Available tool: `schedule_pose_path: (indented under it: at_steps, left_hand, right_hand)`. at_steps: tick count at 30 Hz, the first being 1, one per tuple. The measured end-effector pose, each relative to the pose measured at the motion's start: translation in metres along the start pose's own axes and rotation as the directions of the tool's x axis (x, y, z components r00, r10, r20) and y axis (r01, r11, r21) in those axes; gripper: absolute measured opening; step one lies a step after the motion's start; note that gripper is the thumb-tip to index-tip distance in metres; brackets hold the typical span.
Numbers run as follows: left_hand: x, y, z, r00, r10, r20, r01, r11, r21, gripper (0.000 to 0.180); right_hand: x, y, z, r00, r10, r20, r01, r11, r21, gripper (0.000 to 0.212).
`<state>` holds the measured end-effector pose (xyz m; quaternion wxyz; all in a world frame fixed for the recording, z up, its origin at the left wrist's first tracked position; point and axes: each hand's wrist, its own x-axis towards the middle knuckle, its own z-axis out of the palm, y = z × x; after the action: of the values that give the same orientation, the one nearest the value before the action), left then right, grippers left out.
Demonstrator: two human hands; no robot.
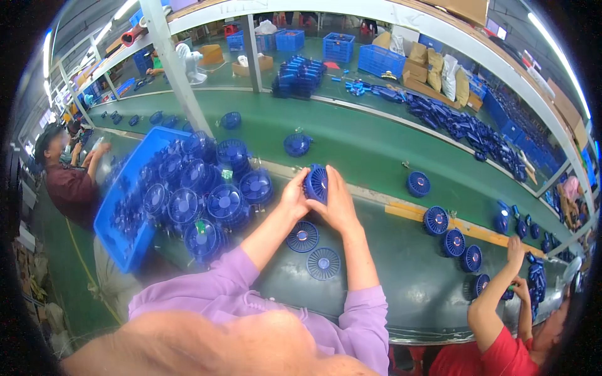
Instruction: The person assembles mini fans by hand, picking up fan grilles and frames, pressing the covers onto the fan assemblies, and placing the assembled units onto the conveyor belt.
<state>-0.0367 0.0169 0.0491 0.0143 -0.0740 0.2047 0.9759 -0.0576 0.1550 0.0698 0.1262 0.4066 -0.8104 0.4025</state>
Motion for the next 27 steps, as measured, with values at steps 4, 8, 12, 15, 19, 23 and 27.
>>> schedule_pose_path:
  at_steps: [4,8,12,15,19,23,27]
  left_hand:
    - [-0.006,-0.020,0.024,0.897,0.441,0.017,-0.436,0.878,0.197,0.018]
    - [-0.007,-0.034,0.025,0.721,0.651,0.238,-0.648,0.511,0.564,0.021]
    - [0.004,-0.035,0.015,0.564,0.732,0.381,-0.750,0.261,0.608,0.016]
    - [0.012,-0.036,0.024,0.521,0.744,0.418,-0.760,0.180,0.625,0.014]
    - [0.034,-0.039,0.026,0.531,0.752,0.390,-0.735,0.181,0.653,0.016]
    - [0.063,-0.034,0.023,0.597,0.680,0.426,-0.591,0.013,0.807,0.026]
    - [0.095,-0.028,0.024,0.631,0.580,0.515,-0.483,-0.226,0.846,0.039]
  right_hand:
    - [-0.005,0.009,0.011,0.998,0.065,-0.025,-0.058,0.971,0.231,0.090]
    - [-0.006,0.018,0.028,0.992,0.038,-0.121,0.017,0.905,0.426,0.085]
    - [-0.002,0.009,0.037,0.973,0.188,-0.136,-0.063,0.778,0.626,0.063]
    - [0.003,0.013,0.034,0.962,0.227,-0.152,-0.062,0.724,0.687,0.054]
    - [0.012,0.027,0.035,0.923,0.371,-0.102,-0.169,0.629,0.759,0.053]
    - [0.023,0.064,0.020,0.880,0.455,-0.139,-0.293,0.748,0.595,0.053]
    - [0.026,0.123,-0.034,0.784,0.373,-0.496,-0.416,0.909,0.027,0.064]
